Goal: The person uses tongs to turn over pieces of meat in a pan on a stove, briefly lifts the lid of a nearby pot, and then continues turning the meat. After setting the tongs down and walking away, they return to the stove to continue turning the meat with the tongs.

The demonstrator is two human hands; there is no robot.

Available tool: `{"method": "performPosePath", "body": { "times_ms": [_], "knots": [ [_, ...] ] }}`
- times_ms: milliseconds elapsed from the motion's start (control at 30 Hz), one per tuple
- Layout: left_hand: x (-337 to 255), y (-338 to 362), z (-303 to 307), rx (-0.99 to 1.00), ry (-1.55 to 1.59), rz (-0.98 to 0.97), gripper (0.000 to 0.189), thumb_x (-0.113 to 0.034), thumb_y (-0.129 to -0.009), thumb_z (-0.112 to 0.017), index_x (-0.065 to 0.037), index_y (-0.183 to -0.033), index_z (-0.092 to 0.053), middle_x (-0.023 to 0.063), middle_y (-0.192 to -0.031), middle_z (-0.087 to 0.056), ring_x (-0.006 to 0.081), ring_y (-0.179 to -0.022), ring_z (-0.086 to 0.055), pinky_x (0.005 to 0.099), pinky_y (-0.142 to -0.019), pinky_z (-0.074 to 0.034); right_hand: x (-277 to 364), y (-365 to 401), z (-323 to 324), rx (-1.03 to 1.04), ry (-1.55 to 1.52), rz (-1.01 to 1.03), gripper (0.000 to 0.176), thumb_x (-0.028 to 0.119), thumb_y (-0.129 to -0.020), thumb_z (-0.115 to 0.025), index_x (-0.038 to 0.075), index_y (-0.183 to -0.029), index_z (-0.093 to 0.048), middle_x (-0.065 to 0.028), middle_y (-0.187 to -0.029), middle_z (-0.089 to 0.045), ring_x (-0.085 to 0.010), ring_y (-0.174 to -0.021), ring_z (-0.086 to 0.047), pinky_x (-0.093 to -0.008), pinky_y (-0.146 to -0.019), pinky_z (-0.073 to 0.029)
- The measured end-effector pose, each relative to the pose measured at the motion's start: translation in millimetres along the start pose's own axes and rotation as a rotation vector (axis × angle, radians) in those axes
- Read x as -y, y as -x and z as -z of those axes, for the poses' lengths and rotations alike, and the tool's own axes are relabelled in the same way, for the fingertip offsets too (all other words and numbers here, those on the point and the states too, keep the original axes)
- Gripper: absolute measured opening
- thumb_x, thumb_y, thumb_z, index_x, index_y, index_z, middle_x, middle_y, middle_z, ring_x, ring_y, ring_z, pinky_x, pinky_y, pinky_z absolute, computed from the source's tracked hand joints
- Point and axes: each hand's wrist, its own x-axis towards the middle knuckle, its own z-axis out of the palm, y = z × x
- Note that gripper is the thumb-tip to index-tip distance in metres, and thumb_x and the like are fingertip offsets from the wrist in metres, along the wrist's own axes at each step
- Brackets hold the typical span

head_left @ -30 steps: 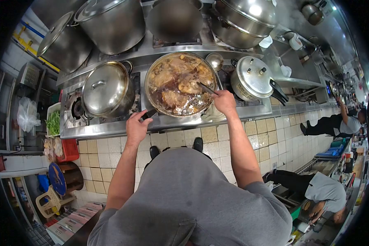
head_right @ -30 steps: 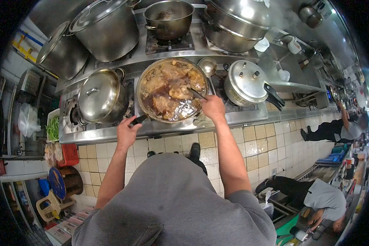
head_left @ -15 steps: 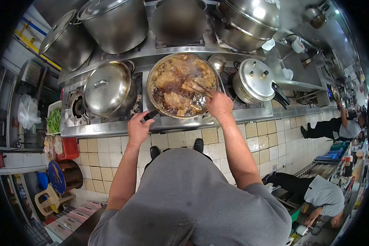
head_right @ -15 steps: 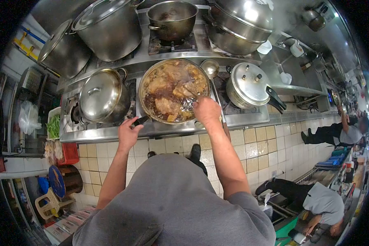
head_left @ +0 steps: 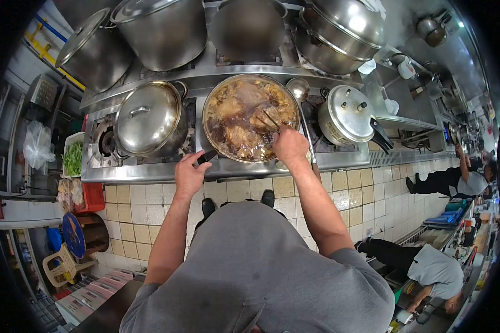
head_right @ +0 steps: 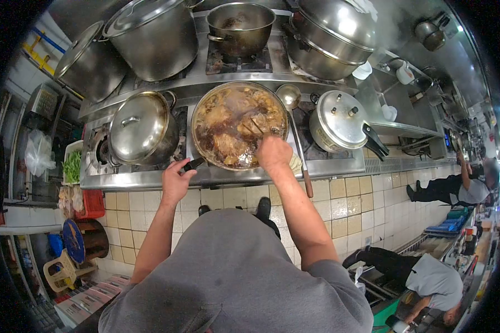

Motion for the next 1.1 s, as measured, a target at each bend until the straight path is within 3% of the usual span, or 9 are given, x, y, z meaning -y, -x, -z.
{"method": "performPosePath", "body": {
  "times_ms": [200,333,500,733,800,833,900,1000,1100],
  "knots": [
    [1.0,-1.1,-0.1,0.013,-0.012,-0.017,0.051,-0.017,-0.078,-0.091,-0.006,-0.126,-0.077,0.0118,-0.102,-0.073,0.0225,-0.072,-0.064,0.0354,-0.072,-0.054,-8.4,-25.0,-9.0,0.094,0.090,0.048,0.018,0.017,-0.088,-0.068,0.006,-0.092,-0.081,-0.0201,-0.097,-0.079,-0.0381,-0.092,-0.078,-0.0491,-0.081,-0.062],
    [2.3,-1.5,-0.1,0.003,0.003,-0.024,0.051,-0.017,-0.078,-0.091,-0.006,-0.126,-0.077,0.0118,-0.101,-0.072,0.0227,-0.072,-0.063,0.0358,-0.073,-0.054,-14.7,-33.7,-25.9,0.086,0.062,0.052,0.018,0.021,-0.090,-0.068,0.008,-0.093,-0.081,-0.0211,-0.100,-0.079,-0.0399,-0.093,-0.077,-0.0499,-0.082,-0.062],
    [3.8,0.0,-0.6,-0.006,-0.006,-0.020,0.051,-0.018,-0.079,-0.090,-0.007,-0.127,-0.077,0.0123,-0.102,-0.072,0.0235,-0.072,-0.063,0.0361,-0.073,-0.054,-38.8,-30.2,-35.3,0.003,-0.315,-0.061,0.026,0.031,-0.093,-0.072,0.011,-0.106,-0.083,-0.0211,-0.104,-0.078,-0.0397,-0.099,-0.075,-0.0472,-0.088,-0.060],
    [-1.7,-0.4,1.1,-0.001,-0.013,-0.018,0.051,-0.017,-0.079,-0.089,-0.007,-0.126,-0.077,0.0133,-0.101,-0.072,0.0243,-0.072,-0.063,0.0360,-0.073,-0.054,-84.6,-41.9,-72.6,-0.053,-0.647,-0.058,0.027,0.028,-0.089,-0.079,0.006,-0.103,-0.083,-0.0192,-0.101,-0.079,-0.0342,-0.095,-0.077,-0.0411,-0.085,-0.058],
    [-3.2,-0.4,1.8,0.006,-0.027,-0.020,0.050,-0.017,-0.078,-0.089,-0.006,-0.126,-0.077,0.0132,-0.101,-0.072,0.0242,-0.071,-0.062,0.0360,-0.073,-0.053,-85.9,-42.5,-72.9,0.084,-0.878,-0.229,0.024,0.019,-0.091,-0.079,-0.001,-0.104,-0.081,-0.0139,-0.088,-0.079,-0.0248,-0.080,-0.075,-0.0360,-0.075,-0.056],
    [-3.5,-0.6,2.1,0.009,-0.040,-0.019,0.050,-0.017,-0.078,-0.090,-0.006,-0.126,-0.077,0.0131,-0.100,-0.072,0.0241,-0.071,-0.062,0.0359,-0.073,-0.053,-85.8,-41.7,-71.2,0.082,-0.879,-0.231,0.024,0.019,-0.091,-0.079,-0.001,-0.104,-0.081,-0.0139,-0.088,-0.079,-0.0248,-0.080,-0.075,-0.0360,-0.075,-0.056],
    [-1.8,-0.9,1.4,0.006,-0.036,-0.025,0.051,-0.017,-0.078,-0.090,-0.006,-0.126,-0.077,0.0130,-0.100,-0.072,0.0241,-0.071,-0.062,0.0358,-0.072,-0.053,-82.6,-38.6,-63.9,0.216,-1.170,-0.322,0.020,0.012,-0.094,-0.078,-0.006,-0.104,-0.078,-0.0068,-0.080,-0.073,-0.0160,-0.069,-0.065,-0.0311,-0.065,-0.050],
    [0.5,-1.5,0.0,0.000,-0.030,-0.034,0.051,-0.017,-0.078,-0.090,-0.006,-0.126,-0.077,0.0127,-0.099,-0.072,0.0236,-0.070,-0.062,0.0356,-0.072,-0.053,-61.3,-23.9,-27.9,0.220,-1.226,-0.477,0.017,0.007,-0.096,-0.076,-0.009,-0.104,-0.076,-0.0041,-0.078,-0.068,-0.0128,-0.064,-0.057,-0.0294,-0.059,-0.045],
    [0.8,-1.1,0.4,-0.003,-0.032,-0.032,0.050,-0.017,-0.078,-0.089,-0.006,-0.126,-0.077,0.0125,-0.098,-0.072,0.0227,-0.070,-0.061,0.0353,-0.071,-0.053,-71.3,-28.1,-39.1,0.225,-1.348,-0.521,0.019,0.008,-0.096,-0.076,-0.009,-0.104,-0.076,-0.0058,-0.081,-0.071,-0.0136,-0.064,-0.059,-0.0299,-0.060,-0.046]
  ]
}}
